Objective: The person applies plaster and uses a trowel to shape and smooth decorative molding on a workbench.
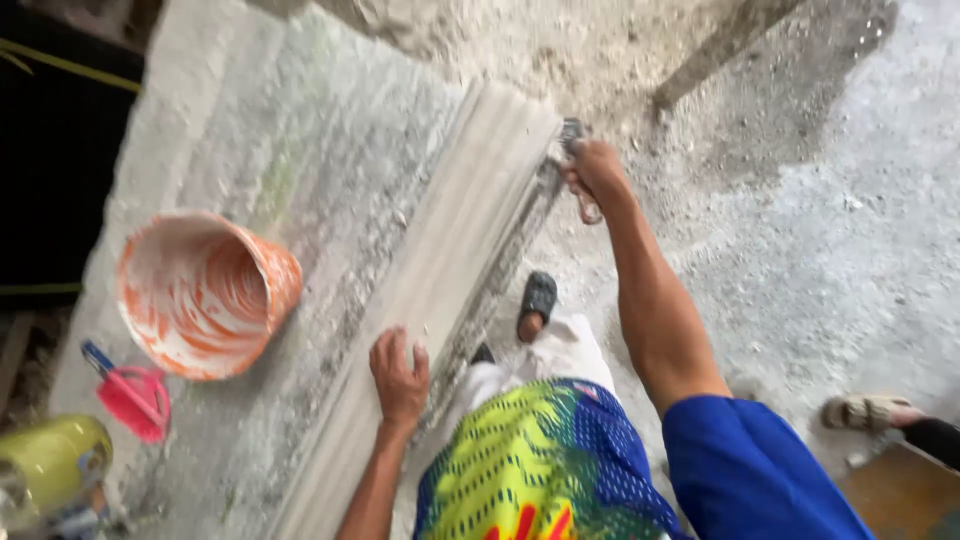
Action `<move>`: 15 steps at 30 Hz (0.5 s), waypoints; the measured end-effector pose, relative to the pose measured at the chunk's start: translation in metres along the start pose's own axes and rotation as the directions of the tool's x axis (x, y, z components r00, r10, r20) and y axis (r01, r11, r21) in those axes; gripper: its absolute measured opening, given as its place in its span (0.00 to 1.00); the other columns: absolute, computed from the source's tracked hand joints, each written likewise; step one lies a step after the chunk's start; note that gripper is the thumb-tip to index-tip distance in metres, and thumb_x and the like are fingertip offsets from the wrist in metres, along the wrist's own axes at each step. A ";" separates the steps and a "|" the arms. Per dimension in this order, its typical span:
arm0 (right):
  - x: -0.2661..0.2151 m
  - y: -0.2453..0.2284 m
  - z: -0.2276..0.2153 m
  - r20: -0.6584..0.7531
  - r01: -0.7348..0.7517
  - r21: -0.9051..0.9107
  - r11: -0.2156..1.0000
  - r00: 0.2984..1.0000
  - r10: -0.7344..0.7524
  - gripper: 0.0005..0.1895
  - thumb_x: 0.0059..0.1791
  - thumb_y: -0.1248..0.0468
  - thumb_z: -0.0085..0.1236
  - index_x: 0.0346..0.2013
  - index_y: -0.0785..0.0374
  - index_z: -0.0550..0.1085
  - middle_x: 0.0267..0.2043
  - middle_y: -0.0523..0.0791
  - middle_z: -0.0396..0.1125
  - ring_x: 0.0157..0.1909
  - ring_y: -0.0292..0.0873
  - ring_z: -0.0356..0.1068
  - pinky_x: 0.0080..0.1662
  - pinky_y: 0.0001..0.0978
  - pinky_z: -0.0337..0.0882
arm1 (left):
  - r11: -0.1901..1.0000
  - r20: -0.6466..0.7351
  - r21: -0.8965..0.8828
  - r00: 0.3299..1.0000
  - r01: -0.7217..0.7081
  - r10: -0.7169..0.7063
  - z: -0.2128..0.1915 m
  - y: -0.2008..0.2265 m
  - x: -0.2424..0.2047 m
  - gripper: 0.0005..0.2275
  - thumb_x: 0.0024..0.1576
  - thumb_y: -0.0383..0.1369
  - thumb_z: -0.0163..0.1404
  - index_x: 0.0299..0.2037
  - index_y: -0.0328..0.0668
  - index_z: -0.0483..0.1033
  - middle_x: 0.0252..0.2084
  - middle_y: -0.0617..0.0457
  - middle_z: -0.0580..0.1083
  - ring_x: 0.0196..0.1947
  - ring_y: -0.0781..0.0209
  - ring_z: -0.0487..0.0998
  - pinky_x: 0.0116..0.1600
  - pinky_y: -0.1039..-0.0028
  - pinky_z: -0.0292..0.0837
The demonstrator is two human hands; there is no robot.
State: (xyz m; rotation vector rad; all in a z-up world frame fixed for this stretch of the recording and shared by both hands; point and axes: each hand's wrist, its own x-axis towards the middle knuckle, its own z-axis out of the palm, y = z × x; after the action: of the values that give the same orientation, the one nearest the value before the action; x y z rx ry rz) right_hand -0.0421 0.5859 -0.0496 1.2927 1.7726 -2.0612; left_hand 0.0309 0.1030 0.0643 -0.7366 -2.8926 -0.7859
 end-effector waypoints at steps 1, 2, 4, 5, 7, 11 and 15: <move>-0.004 -0.005 -0.007 -0.009 0.027 0.014 1.000 1.000 -0.026 0.15 0.56 0.61 0.42 0.29 0.65 0.71 0.21 0.44 0.67 0.16 0.38 0.62 0.20 0.35 0.64 | 1.000 -0.018 0.000 1.000 -0.026 0.026 0.001 -0.005 0.015 0.17 0.61 0.33 0.52 0.58 0.33 0.73 0.56 0.38 0.72 0.59 0.39 0.70 0.66 0.53 0.63; -0.014 -0.001 -0.019 -0.022 0.019 0.110 0.994 1.000 -0.016 0.15 0.56 0.62 0.41 0.29 0.66 0.70 0.21 0.44 0.66 0.16 0.38 0.62 0.20 0.36 0.65 | 1.000 -0.029 0.004 0.999 -0.016 0.017 0.003 -0.006 0.020 0.17 0.61 0.33 0.52 0.57 0.33 0.73 0.55 0.38 0.72 0.59 0.39 0.70 0.66 0.52 0.63; -0.051 0.009 -0.026 -0.026 -0.006 0.195 0.981 1.000 0.011 0.15 0.56 0.63 0.40 0.29 0.67 0.68 0.21 0.45 0.65 0.16 0.38 0.62 0.20 0.36 0.65 | 1.000 -0.029 0.007 1.000 0.011 -0.011 0.002 -0.004 0.022 0.17 0.60 0.34 0.52 0.57 0.33 0.73 0.55 0.37 0.72 0.59 0.38 0.71 0.66 0.52 0.63; -0.078 0.013 -0.021 0.014 -0.052 0.109 0.993 0.999 0.051 0.14 0.56 0.62 0.39 0.30 0.66 0.68 0.22 0.45 0.66 0.17 0.38 0.62 0.20 0.36 0.65 | 0.998 -0.038 0.004 0.998 0.058 -0.058 -0.002 -0.001 0.019 0.17 0.61 0.33 0.52 0.57 0.32 0.73 0.56 0.37 0.71 0.59 0.38 0.70 0.66 0.52 0.63; -0.105 0.026 -0.008 0.061 -0.104 0.013 0.994 0.993 0.104 0.14 0.56 0.61 0.38 0.32 0.64 0.68 0.22 0.44 0.66 0.17 0.38 0.62 0.20 0.36 0.66 | 0.993 -0.044 0.005 0.992 0.119 -0.119 -0.007 0.003 0.009 0.17 0.62 0.33 0.52 0.57 0.31 0.73 0.56 0.36 0.71 0.59 0.38 0.70 0.67 0.52 0.62; -0.029 0.041 -0.011 -0.014 -0.026 -0.102 0.994 1.000 0.025 0.16 0.56 0.61 0.35 0.32 0.65 0.70 0.23 0.45 0.68 0.19 0.37 0.65 0.23 0.34 0.69 | 0.997 -0.065 -0.030 0.995 0.072 -0.074 0.010 0.000 0.030 0.16 0.62 0.33 0.52 0.58 0.33 0.73 0.56 0.37 0.71 0.60 0.38 0.70 0.66 0.52 0.63; 0.012 0.043 -0.041 -0.200 0.032 0.427 0.903 0.978 0.060 0.14 0.56 0.65 0.35 0.33 0.69 0.68 0.24 0.47 0.65 0.19 0.40 0.61 0.22 0.37 0.65 | 0.998 -0.030 -0.024 0.998 0.050 -0.050 -0.013 0.014 0.013 0.16 0.62 0.32 0.52 0.59 0.33 0.72 0.57 0.37 0.71 0.60 0.38 0.69 0.66 0.52 0.63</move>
State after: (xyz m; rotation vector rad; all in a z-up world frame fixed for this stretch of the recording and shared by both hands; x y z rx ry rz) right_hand -0.0032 0.6130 -0.0875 1.6843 1.4104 -2.4844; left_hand 0.0246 0.1129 0.0845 -0.6508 -2.8904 -0.8293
